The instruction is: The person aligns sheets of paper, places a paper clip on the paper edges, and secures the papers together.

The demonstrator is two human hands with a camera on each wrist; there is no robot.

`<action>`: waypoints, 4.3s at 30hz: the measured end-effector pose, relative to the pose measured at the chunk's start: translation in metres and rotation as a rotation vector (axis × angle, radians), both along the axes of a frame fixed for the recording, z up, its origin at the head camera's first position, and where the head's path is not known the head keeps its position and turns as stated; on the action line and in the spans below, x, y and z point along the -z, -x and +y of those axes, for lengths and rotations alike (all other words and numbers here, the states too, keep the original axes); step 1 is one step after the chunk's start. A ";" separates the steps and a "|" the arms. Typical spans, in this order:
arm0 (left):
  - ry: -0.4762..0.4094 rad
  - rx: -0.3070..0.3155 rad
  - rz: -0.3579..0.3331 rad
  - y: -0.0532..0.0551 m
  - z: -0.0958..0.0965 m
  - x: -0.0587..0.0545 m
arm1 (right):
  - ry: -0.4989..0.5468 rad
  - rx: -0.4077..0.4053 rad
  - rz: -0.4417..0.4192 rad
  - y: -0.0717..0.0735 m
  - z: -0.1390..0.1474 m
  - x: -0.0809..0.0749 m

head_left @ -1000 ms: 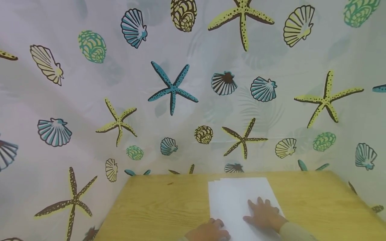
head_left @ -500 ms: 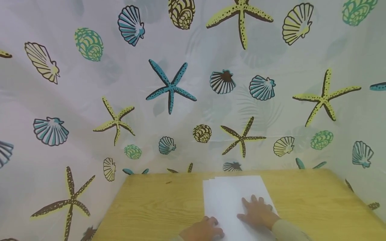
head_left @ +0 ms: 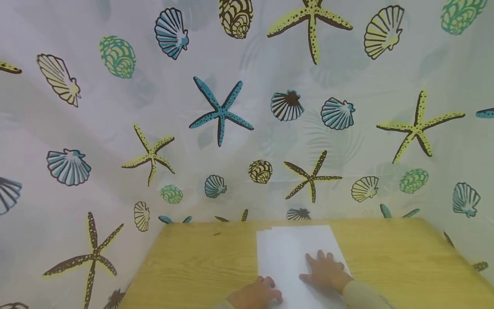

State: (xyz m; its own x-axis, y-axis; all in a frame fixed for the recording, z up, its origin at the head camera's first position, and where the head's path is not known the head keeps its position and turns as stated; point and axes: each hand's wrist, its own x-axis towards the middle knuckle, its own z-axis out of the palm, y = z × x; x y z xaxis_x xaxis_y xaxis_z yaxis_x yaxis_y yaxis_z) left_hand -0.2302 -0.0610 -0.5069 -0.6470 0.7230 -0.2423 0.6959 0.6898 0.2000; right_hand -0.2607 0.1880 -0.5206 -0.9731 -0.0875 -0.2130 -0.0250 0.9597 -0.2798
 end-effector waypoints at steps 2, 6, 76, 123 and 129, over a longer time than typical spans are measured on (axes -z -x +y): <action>0.010 -0.016 0.004 0.000 -0.001 0.001 | 0.004 0.004 -0.005 0.001 -0.001 0.000; 0.019 -0.055 -0.004 -0.001 -0.004 0.000 | -0.003 0.001 0.000 0.003 -0.004 0.000; -0.309 -0.756 0.059 0.046 0.012 0.024 | 0.014 0.043 0.154 -0.001 0.017 -0.001; -0.557 -0.828 -0.123 0.054 0.002 0.026 | 0.068 0.050 0.163 -0.007 0.021 -0.006; -0.799 -0.905 -0.386 0.061 -0.003 0.028 | 0.052 0.023 0.176 -0.009 0.022 -0.006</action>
